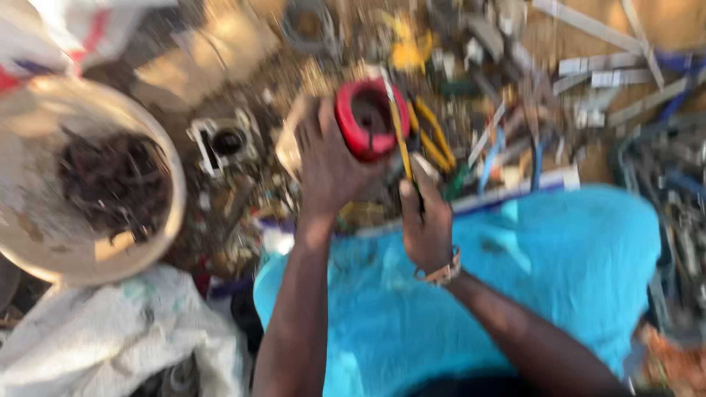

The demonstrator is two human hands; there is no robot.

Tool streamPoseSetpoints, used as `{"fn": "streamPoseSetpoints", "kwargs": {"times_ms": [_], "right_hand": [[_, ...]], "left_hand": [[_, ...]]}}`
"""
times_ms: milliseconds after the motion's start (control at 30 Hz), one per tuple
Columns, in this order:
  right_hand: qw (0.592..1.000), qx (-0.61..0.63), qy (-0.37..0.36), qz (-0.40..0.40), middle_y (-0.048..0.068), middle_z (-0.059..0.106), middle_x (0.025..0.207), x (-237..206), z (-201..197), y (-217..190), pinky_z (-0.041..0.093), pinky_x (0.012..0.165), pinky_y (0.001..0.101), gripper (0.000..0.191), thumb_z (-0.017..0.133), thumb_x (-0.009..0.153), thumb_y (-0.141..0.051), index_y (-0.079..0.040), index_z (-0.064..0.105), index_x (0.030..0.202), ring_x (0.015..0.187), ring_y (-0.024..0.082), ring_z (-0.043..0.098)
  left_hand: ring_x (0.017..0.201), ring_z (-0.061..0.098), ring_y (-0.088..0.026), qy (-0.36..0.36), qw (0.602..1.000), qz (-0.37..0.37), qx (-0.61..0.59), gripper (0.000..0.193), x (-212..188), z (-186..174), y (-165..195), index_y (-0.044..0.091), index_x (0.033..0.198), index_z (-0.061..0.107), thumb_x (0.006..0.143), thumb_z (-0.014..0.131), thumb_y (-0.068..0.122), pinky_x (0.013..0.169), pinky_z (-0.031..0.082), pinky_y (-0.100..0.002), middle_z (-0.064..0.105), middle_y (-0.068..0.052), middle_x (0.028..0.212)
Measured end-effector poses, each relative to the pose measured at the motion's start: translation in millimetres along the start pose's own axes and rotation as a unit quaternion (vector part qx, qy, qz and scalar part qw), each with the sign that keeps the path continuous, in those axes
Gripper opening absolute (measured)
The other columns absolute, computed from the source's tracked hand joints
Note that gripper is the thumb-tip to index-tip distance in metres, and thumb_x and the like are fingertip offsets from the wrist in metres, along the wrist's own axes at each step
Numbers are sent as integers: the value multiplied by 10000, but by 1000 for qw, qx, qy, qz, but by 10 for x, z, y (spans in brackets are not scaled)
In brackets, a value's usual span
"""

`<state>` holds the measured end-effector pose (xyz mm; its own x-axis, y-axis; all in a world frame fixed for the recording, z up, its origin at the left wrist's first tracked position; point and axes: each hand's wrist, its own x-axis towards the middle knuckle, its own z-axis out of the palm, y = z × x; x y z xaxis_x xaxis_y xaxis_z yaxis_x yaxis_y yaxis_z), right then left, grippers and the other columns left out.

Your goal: The person sits on the ground repairing motorcycle electrical parts. They use a screwdriver to unscrew and remove wiring from a headlight housing resting on their lap, set the housing aside, then use a screwdriver and hammer to work on a magneto assembly mounted on a stone block.

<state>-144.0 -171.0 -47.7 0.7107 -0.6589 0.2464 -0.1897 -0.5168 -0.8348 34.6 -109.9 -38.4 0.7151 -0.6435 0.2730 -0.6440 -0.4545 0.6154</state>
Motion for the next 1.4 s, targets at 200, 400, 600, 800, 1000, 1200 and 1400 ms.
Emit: {"fn": "streamPoseSetpoints", "kwargs": {"times_ms": [200,400,600,800,1000,1200,1400], "right_hand": [[980,60,0,189,118,670,914,245,-317,599,507,690,372,475,560,1065,-305,6,574,1424,759,224,600],[991,-74,5,110,192,716,1000,188,-504,1330,553,799,452,384,585,1078,-290,-27,618,1356,892,321,707],[972,-135,-46,189,219,715,876,210,-373,1309,534,717,541,412,572,1018,-363,-119,641,1343,828,438,700],[983,-146,-35,102,236,708,1091,309,-519,1128,542,844,526,476,674,967,-407,-74,641,1305,1000,447,675],[969,-177,18,174,234,656,1285,1147,-1605,1599,499,993,509,501,724,942,-385,-54,645,1311,1167,425,633],[904,-417,-25,92,311,462,1478,2091,-2452,2570,396,1081,553,764,745,831,-146,-76,473,1541,1322,524,468],[852,-488,-163,91,246,674,1260,2169,-2554,3043,527,941,547,486,773,820,-91,-60,678,1296,1128,459,664]], "left_hand": [[1397,402,-473,13,1000,26,-12,1193,-9,-3,-17,39,1516,277,633,983,421,1178,337,-576,443,-259,1466],[1379,409,-454,22,1000,15,2,1194,-72,49,-35,48,1520,290,636,990,442,1175,339,-590,432,-236,1455],[1411,370,-471,80,995,43,46,1199,-45,-46,248,19,1503,313,612,1009,421,1186,314,-584,400,-234,1473],[1382,602,-289,147,905,-155,-367,1046,-200,-80,479,13,1552,443,711,1009,268,1226,509,-458,574,-157,1519],[1300,570,-284,122,751,-154,-631,1014,-1006,-271,393,3,1620,355,816,903,288,1150,496,-496,534,-118,1339],[1448,468,-385,127,605,-292,-730,1069,-1387,-325,666,84,1601,333,798,787,623,1193,344,-633,467,-166,1583],[1368,505,-379,125,534,-384,-743,1081,-1423,-196,825,155,1580,363,755,701,767,1098,396,-704,490,-131,1540]]}}
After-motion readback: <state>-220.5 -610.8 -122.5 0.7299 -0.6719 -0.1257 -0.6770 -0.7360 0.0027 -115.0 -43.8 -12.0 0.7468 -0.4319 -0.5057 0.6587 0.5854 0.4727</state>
